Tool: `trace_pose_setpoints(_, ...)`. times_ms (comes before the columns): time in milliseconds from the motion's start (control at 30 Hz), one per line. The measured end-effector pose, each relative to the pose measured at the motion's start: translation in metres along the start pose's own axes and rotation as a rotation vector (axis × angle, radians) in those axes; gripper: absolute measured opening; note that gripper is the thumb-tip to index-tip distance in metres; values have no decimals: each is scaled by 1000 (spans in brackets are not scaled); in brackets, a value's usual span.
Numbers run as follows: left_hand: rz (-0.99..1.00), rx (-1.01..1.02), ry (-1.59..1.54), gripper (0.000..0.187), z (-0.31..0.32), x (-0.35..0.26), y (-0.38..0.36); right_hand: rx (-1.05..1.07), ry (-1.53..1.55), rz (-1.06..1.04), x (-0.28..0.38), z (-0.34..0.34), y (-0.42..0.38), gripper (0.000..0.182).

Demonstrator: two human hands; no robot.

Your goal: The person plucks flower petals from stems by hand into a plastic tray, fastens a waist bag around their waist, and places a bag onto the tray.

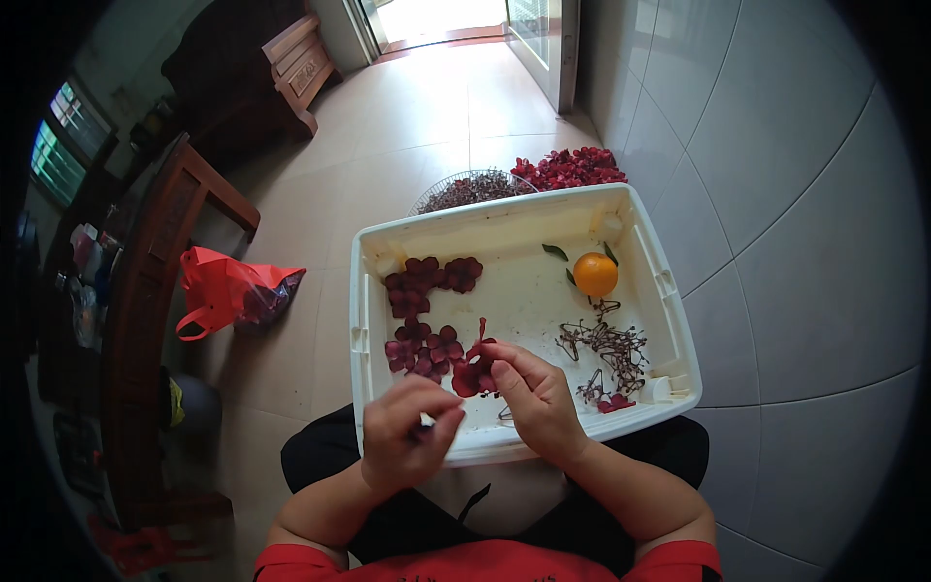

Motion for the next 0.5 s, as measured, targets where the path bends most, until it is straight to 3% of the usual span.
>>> trace_pose_setpoints(133, 31, 210, 56, 27, 23, 0, -4, -35, 8, 54, -8, -1, 2, 28)
trace_pose_setpoints(267, -6, 36, 256, 24, 20, 13, -3, -16, 93, 194, -12, 0, 2, 30)
trace_pose_setpoints(467, -20, -5, 230, 20, 6, 22, -2, 8, 101, 193, -12, 8, 3, 29)
trace_pose_setpoints(500, -97, -22, 139, 19, 3, 28, -3, -36, 47, 162, -9, 7, 4, 28)
Point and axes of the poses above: each hand's wrist, its own y-axis towards the middle knuckle, its own z-axis out of the palm, x = y × z, the point moved 6 cm from there along y, towards the middle knuckle, and after that the axes turned 14 degrees about -y, right-handed, at the moved point
